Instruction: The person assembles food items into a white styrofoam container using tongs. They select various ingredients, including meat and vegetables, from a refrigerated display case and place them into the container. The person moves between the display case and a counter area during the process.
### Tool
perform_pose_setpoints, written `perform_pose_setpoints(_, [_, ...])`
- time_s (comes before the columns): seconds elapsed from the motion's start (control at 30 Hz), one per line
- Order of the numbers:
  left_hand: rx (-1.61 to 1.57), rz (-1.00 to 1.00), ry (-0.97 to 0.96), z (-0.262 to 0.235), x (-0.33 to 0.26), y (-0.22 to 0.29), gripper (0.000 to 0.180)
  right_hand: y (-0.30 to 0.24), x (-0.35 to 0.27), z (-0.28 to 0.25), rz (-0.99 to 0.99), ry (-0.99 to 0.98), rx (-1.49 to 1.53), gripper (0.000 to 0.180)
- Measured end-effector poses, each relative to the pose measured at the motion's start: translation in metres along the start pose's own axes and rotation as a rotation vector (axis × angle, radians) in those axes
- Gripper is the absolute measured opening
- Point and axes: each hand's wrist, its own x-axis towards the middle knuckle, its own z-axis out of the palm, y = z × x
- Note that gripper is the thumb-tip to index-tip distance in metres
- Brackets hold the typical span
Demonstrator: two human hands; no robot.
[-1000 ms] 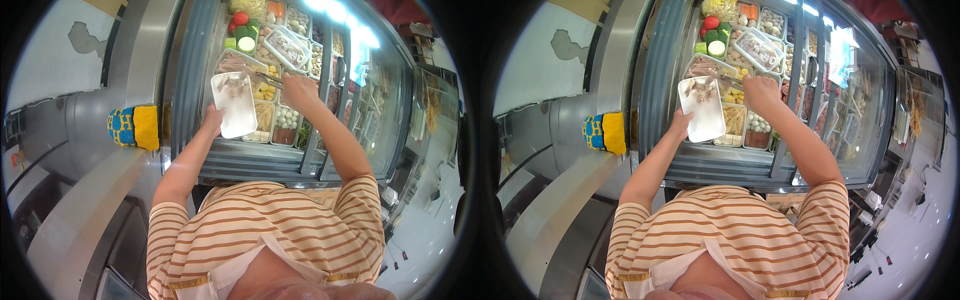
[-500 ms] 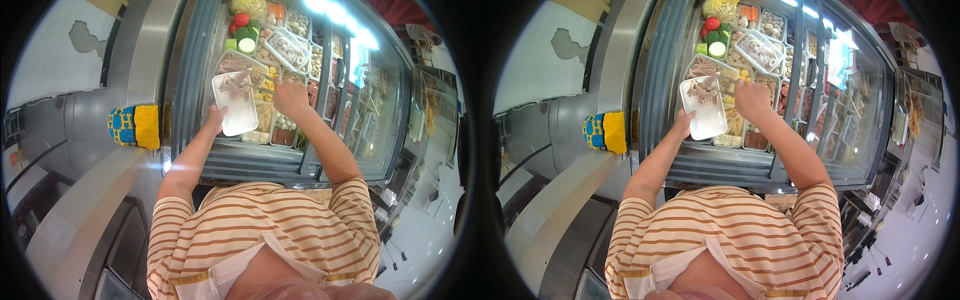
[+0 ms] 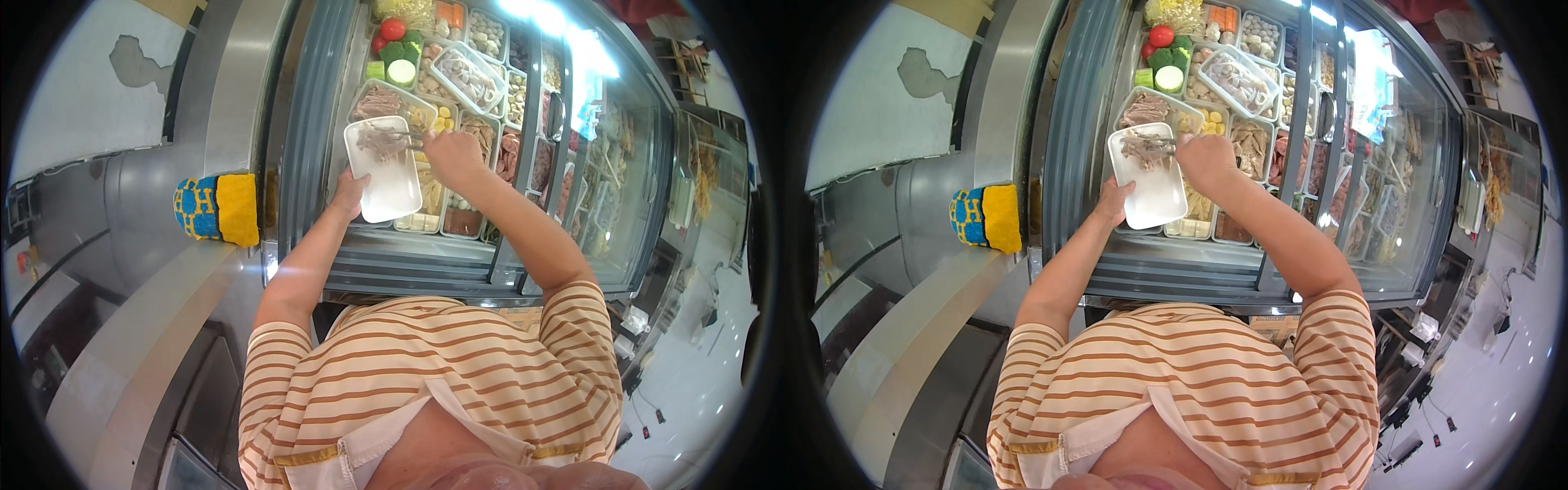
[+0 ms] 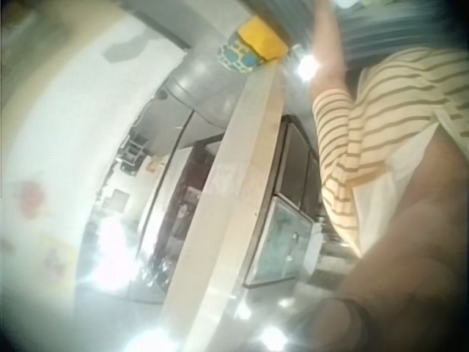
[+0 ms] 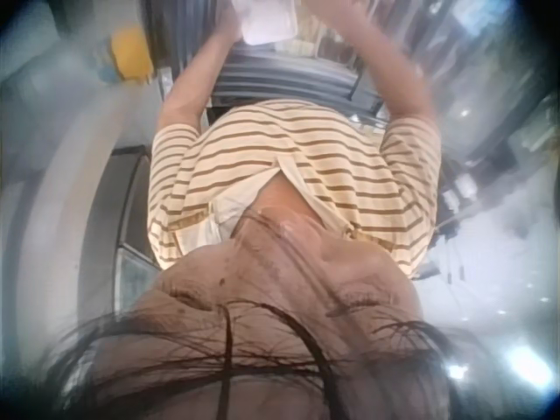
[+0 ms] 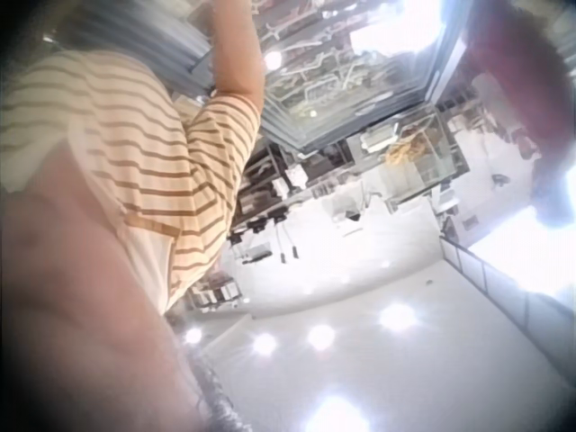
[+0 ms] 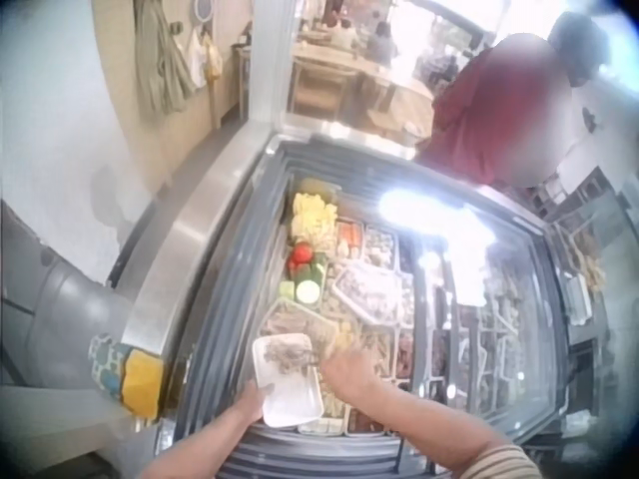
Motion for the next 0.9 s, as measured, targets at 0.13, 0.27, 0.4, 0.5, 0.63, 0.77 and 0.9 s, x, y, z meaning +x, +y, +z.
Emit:
perform_pose_setpoints(0.13, [0.004,0.017,0.028,-0.018,0.0,-0.002,0.038,0.014,0.008,-0.024,0.108,-0.014,0.103,0.021])
perform_pose_setpoints(0.27, [0.102,-0.048,0.083,-0.01,-0.028,0.022,0.037,0.033,0.042,-0.027,0.178,-0.204,0.034,0.027])
perform_pose_setpoints(0.4, [0.092,-0.06,0.105,-0.014,-0.028,0.022,0.037,0.018,0.084,-0.009,0.214,-0.443,-0.041,0.032])
perform_pose_setpoints(0.5, [0.032,-0.048,0.101,-0.02,-0.023,0.015,0.037,0.006,0.1,-0.003,0.237,-0.556,-0.049,0.032])
perform_pose_setpoints(0.63, [-0.013,-0.05,0.086,-0.024,-0.018,0.007,0.038,0.013,0.104,0.01,0.22,-0.457,-0.007,0.031])
perform_pose_setpoints(0.77, [0.002,-0.059,0.089,-0.024,-0.015,0.003,0.037,0.015,0.094,0.009,0.226,-0.383,0.022,0.028])
perform_pose_setpoints(0.9, [0.009,-0.058,0.08,-0.022,-0.015,0.005,0.038,0.027,0.082,0.012,0.216,-0.355,0.107,0.029])
